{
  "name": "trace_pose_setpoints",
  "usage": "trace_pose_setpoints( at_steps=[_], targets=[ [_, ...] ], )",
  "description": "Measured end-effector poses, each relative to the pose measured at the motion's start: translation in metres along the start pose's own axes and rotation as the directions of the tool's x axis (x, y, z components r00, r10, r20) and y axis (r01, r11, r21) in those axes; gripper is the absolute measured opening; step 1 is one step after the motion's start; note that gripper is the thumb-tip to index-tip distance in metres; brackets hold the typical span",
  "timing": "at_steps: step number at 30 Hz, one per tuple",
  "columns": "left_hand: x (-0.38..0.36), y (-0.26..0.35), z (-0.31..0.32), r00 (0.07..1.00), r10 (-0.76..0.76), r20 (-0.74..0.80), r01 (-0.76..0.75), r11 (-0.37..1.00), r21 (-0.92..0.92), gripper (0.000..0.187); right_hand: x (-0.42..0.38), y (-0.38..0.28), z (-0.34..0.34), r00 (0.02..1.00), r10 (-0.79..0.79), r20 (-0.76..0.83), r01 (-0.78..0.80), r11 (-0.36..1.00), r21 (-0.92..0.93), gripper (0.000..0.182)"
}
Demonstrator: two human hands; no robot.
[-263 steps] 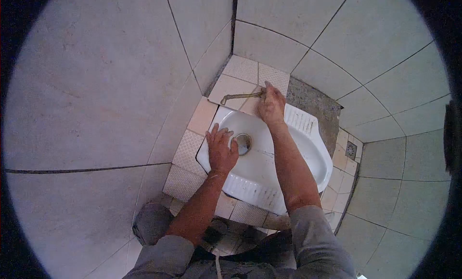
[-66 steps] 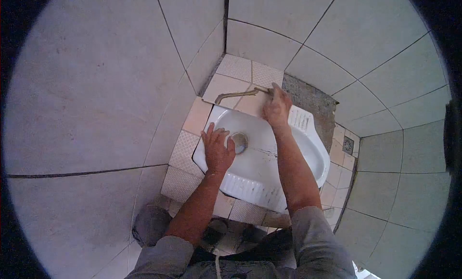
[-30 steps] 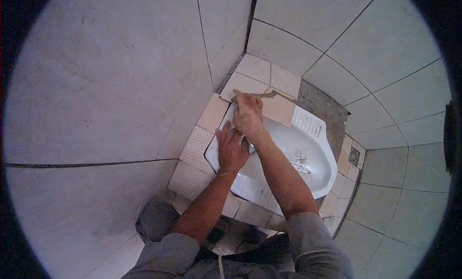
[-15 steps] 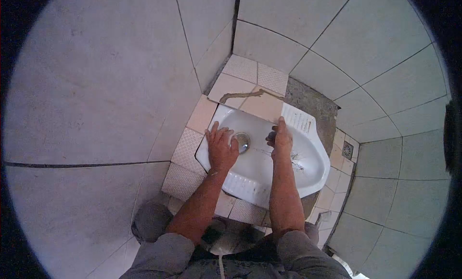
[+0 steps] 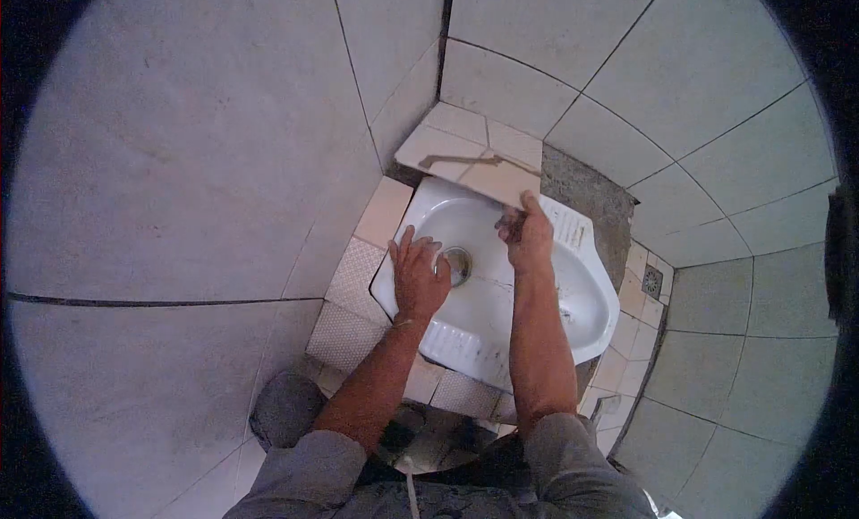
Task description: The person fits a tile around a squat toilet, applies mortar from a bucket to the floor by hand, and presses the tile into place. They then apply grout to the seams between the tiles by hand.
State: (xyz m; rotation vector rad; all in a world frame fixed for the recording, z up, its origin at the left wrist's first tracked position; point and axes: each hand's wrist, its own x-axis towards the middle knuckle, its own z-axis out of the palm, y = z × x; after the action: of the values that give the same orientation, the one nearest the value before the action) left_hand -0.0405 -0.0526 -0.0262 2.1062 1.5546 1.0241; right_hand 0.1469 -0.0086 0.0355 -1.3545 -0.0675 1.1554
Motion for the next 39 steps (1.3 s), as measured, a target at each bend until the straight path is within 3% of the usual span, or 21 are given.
trace_pose_setpoints(
  at_steps=[1, 8, 12, 19, 26, 39],
  targets=[
    [0.000, 0.000, 0.001, 1.000, -0.003, -0.002, 0.003, 1.000, 0.005, 0.021, 0.006, -0.005, 0.000, 0.996, -0.031, 0.082, 0.029, 0.999, 0.037, 0.032],
    [-0.001, 0.000, 0.001, 1.000, -0.013, 0.005, 0.012, 0.999, 0.036, 0.020, 0.000, -0.032, 0.017, 0.999, -0.043, 0.032, 0.043, 0.999, 0.002, 0.033],
    [0.000, 0.000, 0.001, 0.999, -0.034, 0.028, 0.033, 0.999, 0.029, 0.021, 0.000, -0.012, 0.010, 0.999, -0.030, -0.017, 0.030, 1.000, 0.009, 0.033],
    [0.000, 0.000, -0.001, 1.000, -0.007, 0.020, 0.006, 1.000, 0.023, 0.020, 0.011, 0.026, -0.013, 0.997, 0.005, 0.074, -0.008, 0.999, 0.042, 0.035],
    [0.001, 0.002, -0.001, 1.000, 0.006, 0.013, -0.006, 0.999, 0.052, 0.020, 0.016, 0.037, -0.016, 1.000, 0.006, 0.013, -0.006, 1.000, 0.008, 0.036],
    [-0.003, -0.002, 0.001, 1.000, -0.001, 0.004, 0.001, 1.000, 0.014, 0.020, -0.006, -0.025, 0.015, 0.997, -0.069, 0.041, 0.070, 0.998, -0.012, 0.033]
  ],
)
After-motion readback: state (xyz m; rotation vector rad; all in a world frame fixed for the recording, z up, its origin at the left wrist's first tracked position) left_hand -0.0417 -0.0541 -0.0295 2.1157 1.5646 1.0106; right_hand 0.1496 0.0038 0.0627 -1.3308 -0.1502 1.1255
